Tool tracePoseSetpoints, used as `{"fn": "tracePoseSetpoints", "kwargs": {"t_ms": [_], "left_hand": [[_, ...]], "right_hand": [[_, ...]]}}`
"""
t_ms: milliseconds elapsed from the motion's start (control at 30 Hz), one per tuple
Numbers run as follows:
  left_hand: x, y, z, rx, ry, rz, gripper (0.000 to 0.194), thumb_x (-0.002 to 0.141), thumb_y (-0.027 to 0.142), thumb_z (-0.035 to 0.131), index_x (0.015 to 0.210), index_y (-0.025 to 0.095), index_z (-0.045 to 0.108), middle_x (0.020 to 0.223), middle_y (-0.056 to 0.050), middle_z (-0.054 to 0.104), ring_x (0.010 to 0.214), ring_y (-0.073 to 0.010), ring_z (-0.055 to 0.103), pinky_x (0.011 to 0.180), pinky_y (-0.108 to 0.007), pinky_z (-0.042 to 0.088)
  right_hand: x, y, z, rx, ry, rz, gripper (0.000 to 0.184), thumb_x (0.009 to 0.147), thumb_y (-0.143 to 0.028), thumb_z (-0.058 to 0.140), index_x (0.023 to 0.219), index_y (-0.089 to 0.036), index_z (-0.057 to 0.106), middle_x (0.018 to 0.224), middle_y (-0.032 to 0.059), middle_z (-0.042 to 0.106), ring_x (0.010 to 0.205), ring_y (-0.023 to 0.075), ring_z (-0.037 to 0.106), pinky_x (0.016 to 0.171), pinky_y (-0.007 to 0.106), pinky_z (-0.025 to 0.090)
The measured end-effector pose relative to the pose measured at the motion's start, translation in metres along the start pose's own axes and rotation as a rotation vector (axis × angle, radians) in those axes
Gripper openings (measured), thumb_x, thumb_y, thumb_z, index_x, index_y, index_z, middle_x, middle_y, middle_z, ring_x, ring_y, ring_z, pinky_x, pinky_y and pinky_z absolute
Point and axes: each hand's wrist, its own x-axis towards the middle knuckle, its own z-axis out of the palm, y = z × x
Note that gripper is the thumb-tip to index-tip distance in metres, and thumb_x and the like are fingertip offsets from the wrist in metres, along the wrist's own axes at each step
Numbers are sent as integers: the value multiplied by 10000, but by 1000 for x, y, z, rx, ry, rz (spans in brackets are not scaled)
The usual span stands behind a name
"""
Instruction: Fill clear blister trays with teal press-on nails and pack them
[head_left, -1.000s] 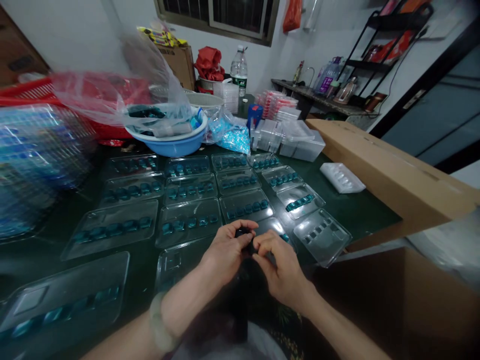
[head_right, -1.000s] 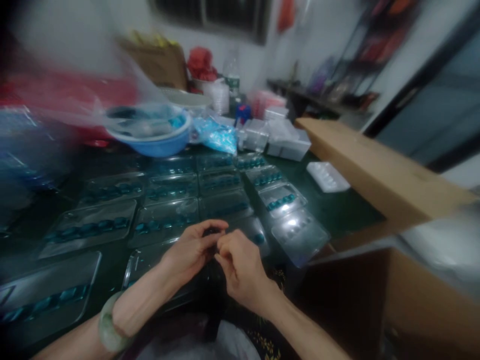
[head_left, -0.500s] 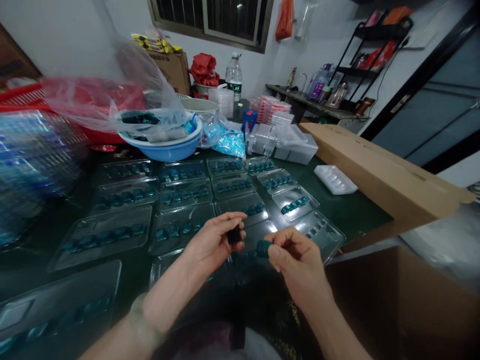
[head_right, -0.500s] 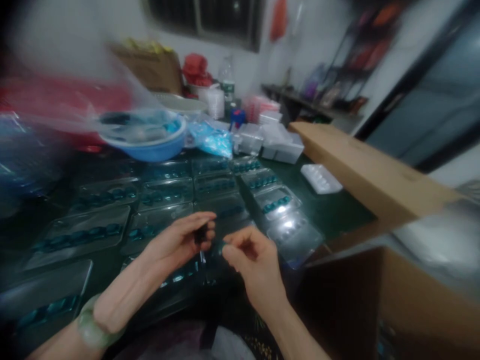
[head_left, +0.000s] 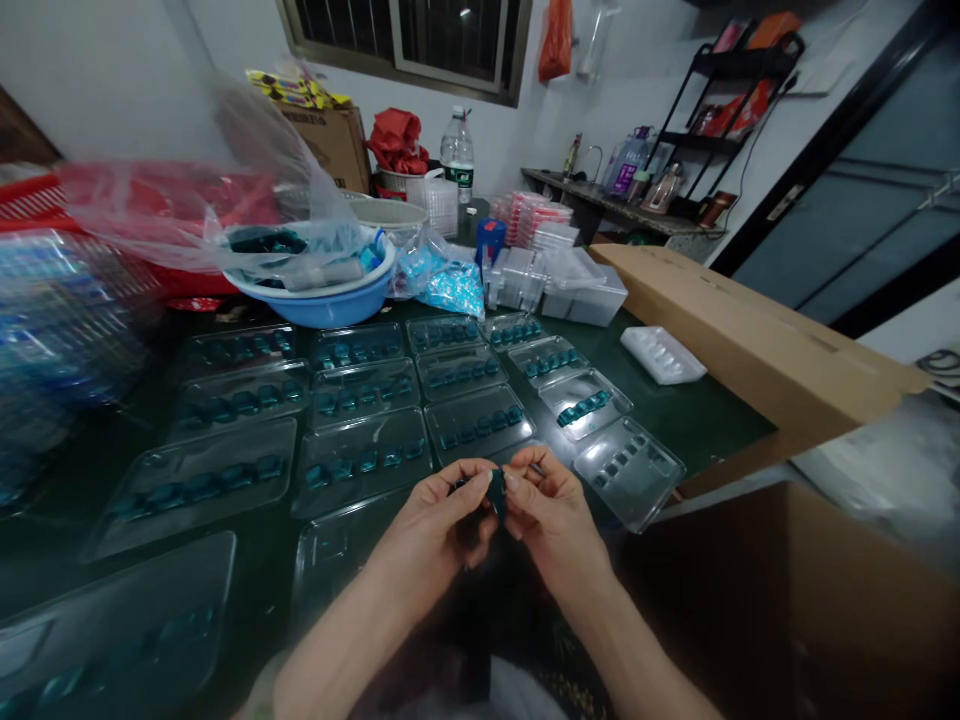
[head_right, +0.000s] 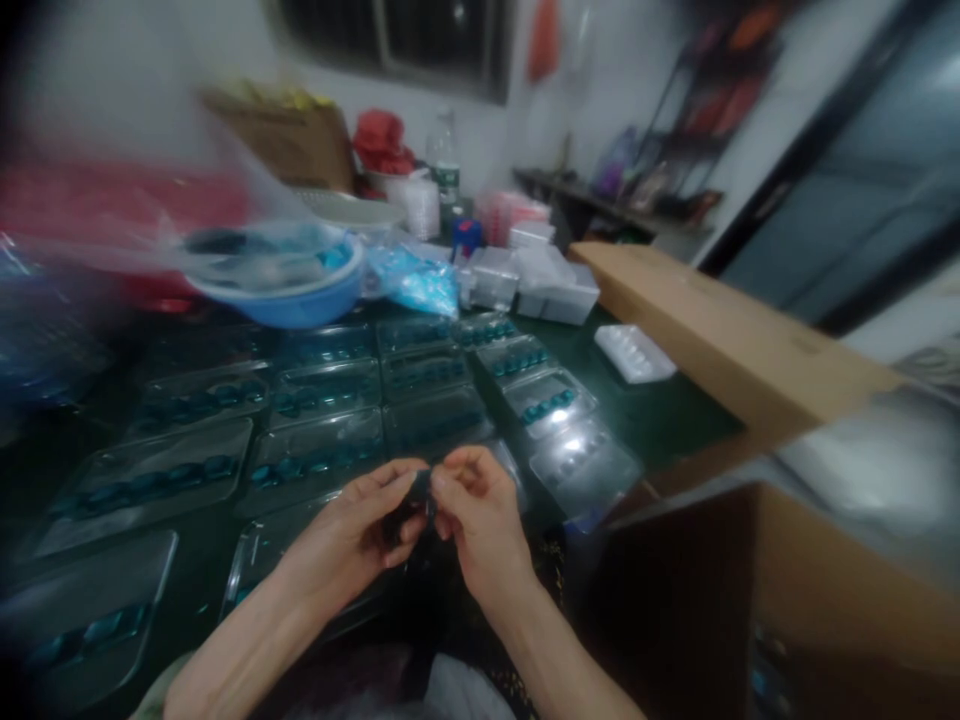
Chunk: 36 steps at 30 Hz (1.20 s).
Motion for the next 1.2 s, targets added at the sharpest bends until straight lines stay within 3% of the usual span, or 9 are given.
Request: {"fn": "tracePoseSetpoints", "kwargs": {"t_ms": [167, 367, 567, 633, 700, 833, 967, 1100, 1200], "left_hand": [[-1, -7, -3, -30, 19, -61, 160, 736, 287, 594, 718, 180, 476, 570, 32, 458, 442, -60, 408, 351, -161, 211], [-3, -13, -2, 212, 110, 44, 178, 685, 275, 651, 711, 173, 507, 448, 53, 451, 361, -43, 342, 340, -159, 214], [-3, -18, -10, 47, -43, -57, 152, 702, 254, 619, 649, 161, 511, 471, 26, 465, 369, -52, 341, 325, -170, 177], [-3, -17, -11, 11, -56, -71, 165, 719, 257, 601, 630, 156, 505, 485, 23, 459, 379, -53, 345, 328, -171, 170], [-2, -15, -11, 14, -35, -79, 207, 733, 283, 588, 604, 153, 492, 493, 23, 447, 384, -54, 350, 325, -173, 160], [-1, -9, -8, 97, 45, -95, 258, 745, 343, 570, 595, 149, 489, 482, 26, 428, 377, -58, 366, 322, -175, 161], [2, -10, -5, 136, 8, -86, 264, 769, 354, 535, 615, 141, 508, 510, 17, 439, 385, -58, 376, 325, -179, 167], [6, -12, 1, 130, -23, -97, 260, 771, 367, 524, 656, 135, 541, 572, 6, 451, 409, -65, 396, 322, -180, 170], [8, -11, 1, 115, 9, -134, 244, 772, 371, 523, 742, 136, 583, 631, 5, 458, 443, -65, 410, 334, -176, 207]], "right_hand": [[0, 2, 1, 14, 5, 4, 207, 695, -207, 657, 808, -197, 485, 625, -55, 494, 461, 41, 407, 408, 156, 292], [-2, 3, 0, -11, 28, -8, 168, 697, -222, 654, 767, -193, 504, 668, -40, 526, 505, 55, 445, 465, 177, 337], [-4, 7, -4, 102, -46, 128, 213, 660, -231, 681, 712, -194, 477, 681, -30, 540, 506, 65, 452, 443, 179, 327], [-6, 5, -7, -22, -58, 64, 129, 717, -245, 627, 756, -195, 514, 691, -24, 538, 499, 63, 440, 454, 188, 343], [-10, -1, -11, -286, -58, -101, 95, 772, -235, 564, 860, -199, 560, 785, 3, 552, 559, 74, 468, 506, 206, 382], [-18, -16, -17, -722, -131, -390, 270, 780, -184, 539, 1046, -227, 557, 1041, 50, 501, 774, 118, 516, 643, 246, 434], [-19, -21, -18, -873, -217, -442, 252, 764, -145, 550, 1002, -225, 574, 929, 33, 550, 723, 116, 528, 643, 258, 453], [-20, -23, -19, -944, -163, -494, 183, 754, -154, 564, 928, -204, 584, 794, 14, 572, 669, 116, 532, 617, 252, 450], [-13, -36, -36, -1015, -44, -538, 154, 754, -197, 573, 906, -200, 595, 776, 14, 588, 659, 120, 538, 607, 246, 443]]}}
